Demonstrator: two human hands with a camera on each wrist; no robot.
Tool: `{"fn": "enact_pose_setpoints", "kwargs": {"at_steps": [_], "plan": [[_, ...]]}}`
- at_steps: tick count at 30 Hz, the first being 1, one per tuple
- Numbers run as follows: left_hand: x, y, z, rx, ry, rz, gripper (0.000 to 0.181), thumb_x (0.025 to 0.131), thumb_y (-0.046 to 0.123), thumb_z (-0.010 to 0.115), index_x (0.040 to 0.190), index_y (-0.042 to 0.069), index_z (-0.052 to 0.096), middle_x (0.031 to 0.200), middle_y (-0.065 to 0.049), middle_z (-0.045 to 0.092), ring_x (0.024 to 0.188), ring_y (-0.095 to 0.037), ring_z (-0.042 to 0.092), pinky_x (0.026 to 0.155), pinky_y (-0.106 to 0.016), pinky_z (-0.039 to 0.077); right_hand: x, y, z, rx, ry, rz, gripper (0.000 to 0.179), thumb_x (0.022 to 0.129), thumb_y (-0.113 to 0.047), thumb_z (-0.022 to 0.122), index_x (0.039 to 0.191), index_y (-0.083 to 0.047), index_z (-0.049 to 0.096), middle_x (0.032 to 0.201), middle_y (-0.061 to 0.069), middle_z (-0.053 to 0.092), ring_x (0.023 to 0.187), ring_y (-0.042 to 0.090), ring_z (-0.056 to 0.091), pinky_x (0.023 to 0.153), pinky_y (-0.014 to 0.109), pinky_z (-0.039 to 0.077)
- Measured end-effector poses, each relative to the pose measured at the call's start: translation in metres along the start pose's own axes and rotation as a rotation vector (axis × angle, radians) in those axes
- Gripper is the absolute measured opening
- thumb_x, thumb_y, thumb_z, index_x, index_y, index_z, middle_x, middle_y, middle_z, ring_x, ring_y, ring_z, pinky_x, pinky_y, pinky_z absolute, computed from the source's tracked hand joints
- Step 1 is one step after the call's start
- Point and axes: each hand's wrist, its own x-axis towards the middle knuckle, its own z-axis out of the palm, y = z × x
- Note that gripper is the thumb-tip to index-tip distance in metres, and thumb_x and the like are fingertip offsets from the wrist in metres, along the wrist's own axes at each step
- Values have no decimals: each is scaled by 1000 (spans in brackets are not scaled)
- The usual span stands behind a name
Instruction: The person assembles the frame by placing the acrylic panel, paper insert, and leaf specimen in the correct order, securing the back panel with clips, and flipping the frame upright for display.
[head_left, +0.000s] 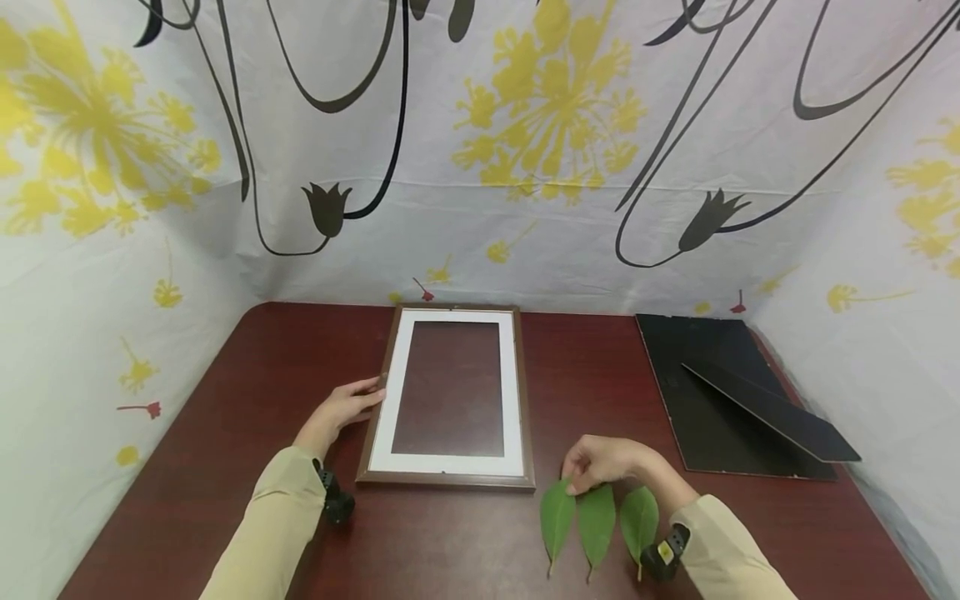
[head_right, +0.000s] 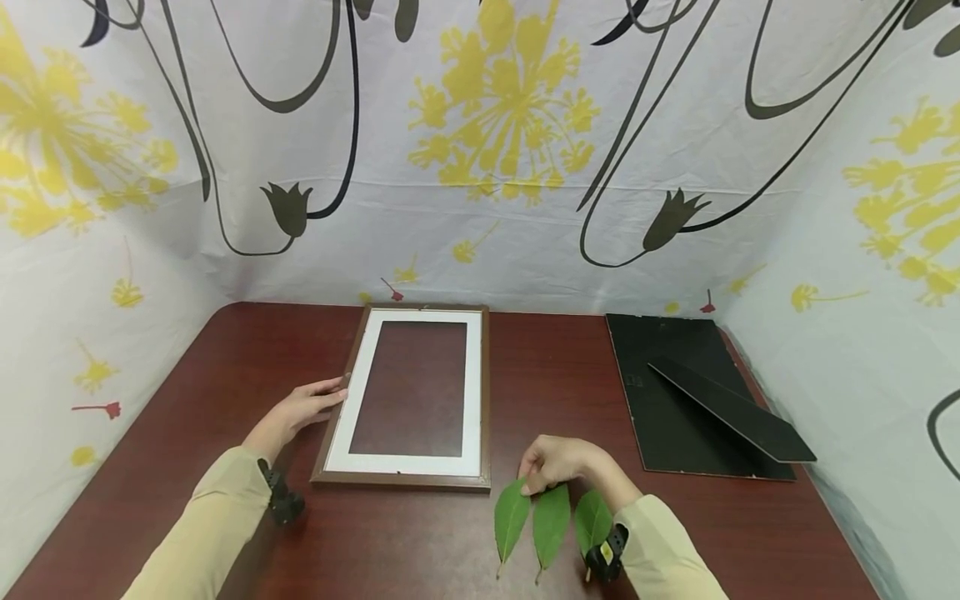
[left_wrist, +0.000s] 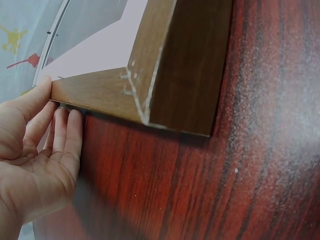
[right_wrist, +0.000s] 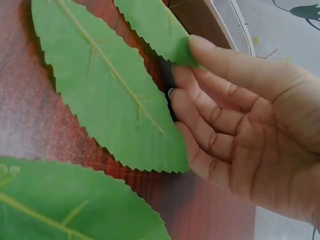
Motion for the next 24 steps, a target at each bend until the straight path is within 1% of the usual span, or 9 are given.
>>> {"fn": "enact_pose_setpoints", "kwargs": {"at_steps": [2, 5, 9, 13, 18, 24], "plan": [[0, 0, 0, -2, 4, -2, 60, 94, 23, 52, 144, 5, 25, 148, -22, 23, 132, -36, 34, 107, -44, 37, 1, 1, 0, 15, -4, -16, 11, 80, -10, 67, 83, 0, 69, 68, -2, 60, 60, 7, 49, 54, 20, 44], [-1, 1, 0, -12, 12, -1, 59, 94, 22, 52, 143, 4, 26, 147, -23, 25, 132, -35, 34, 106, -43, 38, 3, 2, -1, 46, -11, -35, 16, 84, -15, 64, 86, 1, 67, 72, 1, 61, 66, 10, 53, 59, 23, 49], [1, 0, 0, -24, 19, 1, 59, 93, 21, 53, 143, 3, 27, 145, -24, 28, 132, -35, 34, 106, -42, 39, 4, 3, -5, 116, -29, -35, 22, 89, -17, 58, 92, 4, 64, 79, 4, 63, 73, 13, 60, 69, 30, 56], [4, 0, -1, -38, 18, 0, 60, 93, 21, 54, 143, 3, 27, 146, -23, 27, 131, -35, 35, 106, -42, 39, 5, 3, -9, 203, -36, -26, 24, 91, -18, 55, 98, 5, 59, 82, 2, 65, 75, 14, 63, 73, 34, 57], [6, -1, -1, -39, 16, -2, 60, 92, 23, 54, 143, 4, 27, 146, -22, 28, 131, -34, 35, 106, -42, 39, 7, 3, -13, 305, 6, 1, 25, 92, -19, 54, 103, 3, 56, 81, -1, 64, 75, 16, 64, 74, 36, 58], [6, -2, -2, -45, 14, 8, 60, 92, 22, 55, 143, 3, 28, 145, -23, 29, 132, -35, 35, 105, -42, 40, 10, 3, -19, 351, 56, 10, 24, 92, -20, 54, 104, 1, 54, 79, -3, 62, 74, 15, 63, 75, 36, 57]]}}
